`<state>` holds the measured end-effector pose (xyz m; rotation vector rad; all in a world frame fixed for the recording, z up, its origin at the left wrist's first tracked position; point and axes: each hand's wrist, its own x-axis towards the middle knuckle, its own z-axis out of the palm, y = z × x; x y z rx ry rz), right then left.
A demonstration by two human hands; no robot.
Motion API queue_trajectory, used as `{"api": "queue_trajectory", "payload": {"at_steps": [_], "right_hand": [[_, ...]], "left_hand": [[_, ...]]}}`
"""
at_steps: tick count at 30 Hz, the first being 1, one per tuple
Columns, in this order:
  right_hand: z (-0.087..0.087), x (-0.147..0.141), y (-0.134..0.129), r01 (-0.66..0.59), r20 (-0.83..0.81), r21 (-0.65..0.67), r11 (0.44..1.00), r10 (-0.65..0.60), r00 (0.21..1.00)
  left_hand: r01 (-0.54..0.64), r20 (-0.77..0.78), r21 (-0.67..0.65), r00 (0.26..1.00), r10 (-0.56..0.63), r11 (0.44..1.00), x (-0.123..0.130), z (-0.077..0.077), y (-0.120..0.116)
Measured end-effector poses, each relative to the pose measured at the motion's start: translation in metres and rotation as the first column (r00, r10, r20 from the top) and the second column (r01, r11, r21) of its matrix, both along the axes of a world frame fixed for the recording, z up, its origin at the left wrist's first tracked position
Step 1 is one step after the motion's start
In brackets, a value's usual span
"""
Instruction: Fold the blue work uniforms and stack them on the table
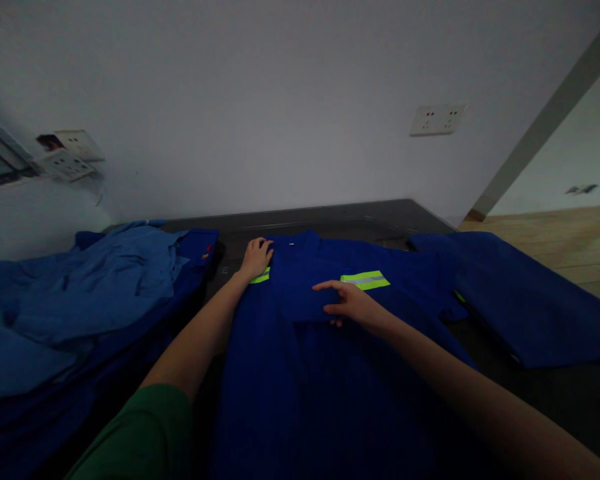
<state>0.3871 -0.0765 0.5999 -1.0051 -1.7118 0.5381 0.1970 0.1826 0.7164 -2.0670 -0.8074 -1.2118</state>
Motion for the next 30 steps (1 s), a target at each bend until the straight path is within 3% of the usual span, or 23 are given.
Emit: {"api": "queue_trajectory", "payload": {"at_steps": [4,8,10,13,15,17,21,25,27,30], "right_hand": [[-0.01,-0.002,0.001,0.089,-0.021,-0.073,0.993,-0.091,0.996],[-0.016,-0.002,0.002,0.308,0.175,-0.046,0.95,-0.295,0.939],[-0.017,-0.001,-0.002,0.416,0.287,0.085,0.905,-0.422,0.86],[-0.018,0.0,-0.011,0.535,0.361,0.38,0.755,-0.654,0.665],[-0.02,-0.001,-0.014,0.533,0.345,0.536,0.654,-0.746,0.569],[-0.024,-0.002,-0.014,0.459,0.358,0.641,0.615,-0.769,0.53],[-0.04,-0.004,-0.005,0.286,0.518,0.68,0.675,-0.719,0.464],[-0.057,-0.001,-0.001,0.26,0.596,0.653,0.711,-0.694,0.403],[-0.055,0.0,0.0,0.252,0.6,0.645,0.722,-0.682,0.418],[-0.034,0.001,0.003,0.25,0.555,0.635,0.731,-0.657,0.511]], "left_hand": [[-0.021,-0.067,0.003,0.998,0.021,1.0,-0.001,0.0,0.003],[-0.026,-0.005,0.119,1.0,0.026,0.993,-0.001,-0.002,-0.017],[-0.01,0.023,0.181,1.0,0.006,0.983,-0.002,-0.007,-0.034],[0.033,-0.024,0.158,0.999,-0.029,0.987,-0.002,-0.022,-0.056],[0.011,-0.065,0.075,0.998,-0.006,0.997,0.0,-0.034,-0.063],[-0.057,-0.082,-0.057,0.995,0.052,0.997,0.002,-0.044,-0.065],[-0.154,-0.105,-0.253,0.986,0.131,0.955,0.007,-0.051,-0.064],[-0.187,-0.125,-0.316,0.98,0.154,0.93,0.008,-0.048,-0.068],[-0.183,-0.131,-0.332,0.981,0.147,0.926,0.008,-0.047,-0.072],[-0.148,-0.102,-0.329,0.987,0.121,0.933,0.01,-0.049,-0.082]]}}
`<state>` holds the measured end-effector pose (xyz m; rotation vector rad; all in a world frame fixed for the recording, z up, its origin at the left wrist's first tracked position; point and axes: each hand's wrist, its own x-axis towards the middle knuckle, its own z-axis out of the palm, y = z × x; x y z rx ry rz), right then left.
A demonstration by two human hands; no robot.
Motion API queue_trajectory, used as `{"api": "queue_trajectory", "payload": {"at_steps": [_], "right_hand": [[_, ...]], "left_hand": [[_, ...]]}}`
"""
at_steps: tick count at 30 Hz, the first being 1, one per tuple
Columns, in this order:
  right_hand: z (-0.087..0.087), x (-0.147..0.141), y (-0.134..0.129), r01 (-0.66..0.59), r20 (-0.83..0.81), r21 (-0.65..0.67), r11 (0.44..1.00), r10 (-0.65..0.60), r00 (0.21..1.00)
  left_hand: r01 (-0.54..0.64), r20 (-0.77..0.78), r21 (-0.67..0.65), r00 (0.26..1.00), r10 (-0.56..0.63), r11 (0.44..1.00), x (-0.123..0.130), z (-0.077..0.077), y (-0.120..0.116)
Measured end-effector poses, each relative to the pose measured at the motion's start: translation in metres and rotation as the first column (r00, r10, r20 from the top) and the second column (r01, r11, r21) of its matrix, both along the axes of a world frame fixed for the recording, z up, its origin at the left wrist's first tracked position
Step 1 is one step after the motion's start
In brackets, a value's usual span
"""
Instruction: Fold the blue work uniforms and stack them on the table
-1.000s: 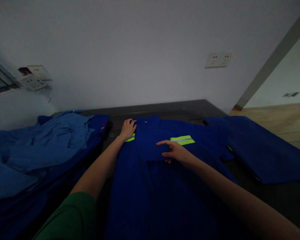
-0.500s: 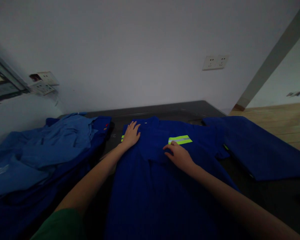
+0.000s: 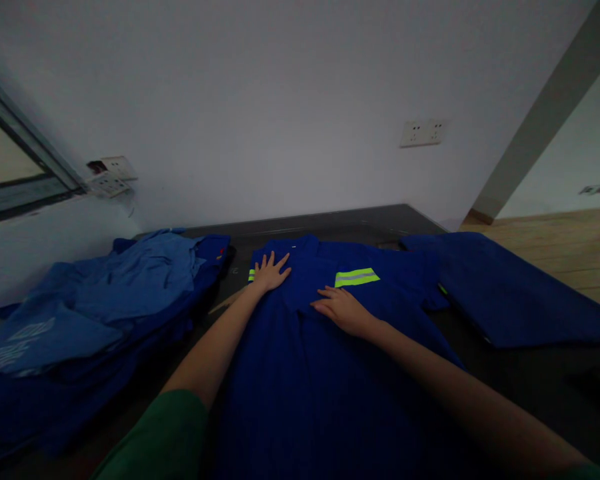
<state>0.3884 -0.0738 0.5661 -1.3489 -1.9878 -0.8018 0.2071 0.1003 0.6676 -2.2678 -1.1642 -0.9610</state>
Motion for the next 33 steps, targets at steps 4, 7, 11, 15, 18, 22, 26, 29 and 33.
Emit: {"api": "queue_trajectory", "payload": {"at_steps": [4,7,11,15,18,22,26,29,33], "right_hand": [[0.049,0.013,0.017,0.108,-0.339,0.143,0.984,-0.054,0.939],[0.077,0.031,0.035,0.258,-0.545,0.124,0.958,-0.151,0.825],[0.092,0.044,0.056,0.249,-0.587,0.108,0.962,-0.14,0.798],[0.094,0.044,0.065,0.221,-0.576,0.144,0.965,-0.099,0.812],[0.091,0.041,0.06,0.215,-0.537,0.201,0.956,-0.077,0.84],[0.077,0.026,0.037,0.198,-0.463,0.276,0.94,-0.051,0.885],[0.045,-0.009,0.011,-0.098,-0.258,0.261,0.96,0.168,0.952],[0.014,-0.034,0.002,-0.31,-0.175,0.03,0.95,0.31,0.934],[-0.013,-0.046,0.006,-0.213,-0.211,0.029,0.977,0.214,0.954]], "left_hand": [[0.045,0.105,0.109,0.993,-0.057,0.993,0.009,-0.011,-0.02],[0.122,0.134,0.172,0.98,-0.146,0.977,0.011,-0.026,-0.034],[0.326,0.147,0.236,0.919,-0.366,0.915,-0.003,-0.05,-0.051],[0.515,0.157,0.244,0.815,-0.557,0.822,-0.022,-0.072,-0.068],[0.522,0.177,0.226,0.808,-0.562,0.822,-0.031,-0.084,-0.08],[0.505,0.168,0.254,0.817,-0.551,0.825,-0.041,-0.099,-0.086],[0.489,0.189,0.265,0.819,-0.542,0.831,-0.043,-0.111,-0.081],[0.49,0.182,0.246,0.824,-0.536,0.836,-0.04,-0.115,-0.078],[0.463,0.165,0.29,0.838,-0.52,0.838,-0.039,-0.116,-0.082]]}}
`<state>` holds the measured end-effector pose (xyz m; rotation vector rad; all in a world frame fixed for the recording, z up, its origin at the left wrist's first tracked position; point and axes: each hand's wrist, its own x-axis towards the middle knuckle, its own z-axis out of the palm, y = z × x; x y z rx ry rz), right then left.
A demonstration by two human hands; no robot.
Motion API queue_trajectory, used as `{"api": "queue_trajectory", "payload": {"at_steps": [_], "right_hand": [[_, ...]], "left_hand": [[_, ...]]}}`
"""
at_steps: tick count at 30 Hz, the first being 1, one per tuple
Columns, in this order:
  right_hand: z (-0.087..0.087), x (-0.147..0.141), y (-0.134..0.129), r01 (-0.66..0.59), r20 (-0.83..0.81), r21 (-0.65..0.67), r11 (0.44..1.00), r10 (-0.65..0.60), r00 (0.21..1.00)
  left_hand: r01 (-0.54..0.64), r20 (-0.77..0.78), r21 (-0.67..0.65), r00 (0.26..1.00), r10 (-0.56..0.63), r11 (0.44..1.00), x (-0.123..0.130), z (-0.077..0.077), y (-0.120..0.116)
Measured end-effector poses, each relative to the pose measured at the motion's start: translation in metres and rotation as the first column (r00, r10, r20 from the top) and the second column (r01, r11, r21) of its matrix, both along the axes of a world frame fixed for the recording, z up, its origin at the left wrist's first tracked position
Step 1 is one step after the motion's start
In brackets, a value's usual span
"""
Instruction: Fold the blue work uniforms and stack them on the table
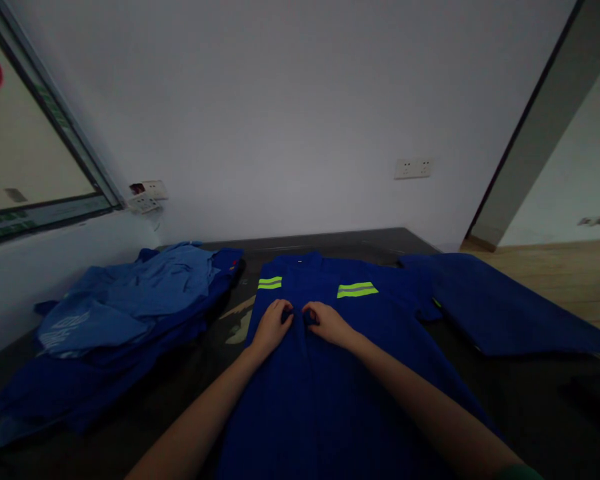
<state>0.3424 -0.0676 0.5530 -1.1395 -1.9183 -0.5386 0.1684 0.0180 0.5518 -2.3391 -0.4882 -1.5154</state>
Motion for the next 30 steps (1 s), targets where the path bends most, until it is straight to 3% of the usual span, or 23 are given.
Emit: {"api": "queue_trajectory", "payload": {"at_steps": [4,11,19,24,30], "right_hand": [[-0.006,-0.001,0.008,0.072,-0.078,0.075,0.995,-0.066,0.995],[-0.005,-0.002,0.008,0.001,-0.148,0.053,0.999,0.007,0.989],[-0.006,-0.002,0.012,-0.097,-0.281,0.046,0.994,0.106,0.954],[0.002,0.004,0.013,-0.225,-0.43,-0.117,0.967,0.155,0.889],[0.005,0.004,0.008,-0.114,-0.204,-0.079,0.99,0.096,0.974]], "left_hand": [[-0.042,-0.06,0.059,0.997,0.046,0.997,-0.001,-0.001,-0.01],[0.07,-0.081,0.054,0.995,-0.065,0.996,-0.004,-0.003,-0.018],[0.061,-0.093,0.111,0.994,-0.05,0.992,-0.005,-0.006,-0.018],[0.077,-0.128,0.178,0.99,-0.055,0.981,-0.004,-0.007,-0.02],[0.027,-0.185,0.244,0.983,0.02,0.969,-0.004,-0.007,-0.019]]}}
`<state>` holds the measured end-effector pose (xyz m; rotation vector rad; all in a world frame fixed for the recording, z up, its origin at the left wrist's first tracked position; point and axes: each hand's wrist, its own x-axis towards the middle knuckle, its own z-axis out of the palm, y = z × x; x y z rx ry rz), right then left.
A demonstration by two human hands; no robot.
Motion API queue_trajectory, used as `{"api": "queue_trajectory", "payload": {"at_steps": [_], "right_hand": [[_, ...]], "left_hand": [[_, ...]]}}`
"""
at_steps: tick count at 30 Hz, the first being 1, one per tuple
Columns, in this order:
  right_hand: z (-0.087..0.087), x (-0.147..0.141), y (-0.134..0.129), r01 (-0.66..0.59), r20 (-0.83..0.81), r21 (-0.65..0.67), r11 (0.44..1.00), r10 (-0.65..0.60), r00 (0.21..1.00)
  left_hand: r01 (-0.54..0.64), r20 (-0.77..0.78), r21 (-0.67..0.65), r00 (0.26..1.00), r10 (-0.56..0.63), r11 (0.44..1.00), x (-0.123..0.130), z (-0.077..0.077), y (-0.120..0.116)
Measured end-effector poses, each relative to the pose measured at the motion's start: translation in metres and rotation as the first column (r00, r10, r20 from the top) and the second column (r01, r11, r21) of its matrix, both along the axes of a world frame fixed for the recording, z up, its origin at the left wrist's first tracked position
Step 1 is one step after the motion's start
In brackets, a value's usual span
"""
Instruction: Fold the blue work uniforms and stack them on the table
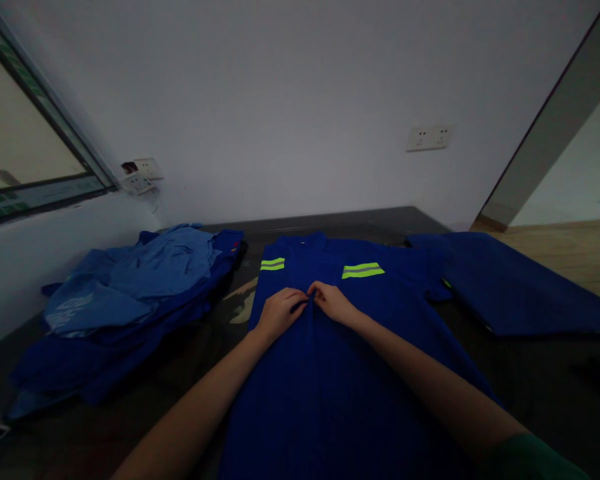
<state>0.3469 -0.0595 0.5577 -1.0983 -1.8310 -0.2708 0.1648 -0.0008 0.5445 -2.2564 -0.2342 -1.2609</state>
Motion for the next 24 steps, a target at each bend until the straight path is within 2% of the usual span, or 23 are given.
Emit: {"api": "queue_trajectory", "payload": {"at_steps": [6,11,15,18,24], "right_hand": [[0.005,0.008,-0.002,0.106,0.05,-0.004,0.994,-0.106,0.993],[0.006,0.01,-0.001,0.146,0.044,0.069,0.987,-0.149,0.988],[0.004,0.013,0.002,0.11,0.015,0.034,0.993,-0.111,0.994],[0.005,0.015,0.004,0.06,-0.019,0.011,0.998,-0.06,0.998],[0.004,0.016,0.011,0.039,-0.046,-0.012,0.999,-0.039,0.998]], "left_hand": [[-0.07,-0.094,0.02,0.993,0.071,0.997,0.005,-0.002,-0.001],[-0.16,-0.186,-0.009,0.97,0.156,0.987,0.009,-0.008,-0.008],[-0.224,-0.189,0.011,0.956,0.222,0.974,0.009,-0.011,-0.012],[-0.232,-0.195,-0.001,0.954,0.228,0.973,0.009,-0.012,-0.012],[-0.277,-0.349,-0.06,0.906,0.24,0.959,0.008,-0.014,-0.013]]}}
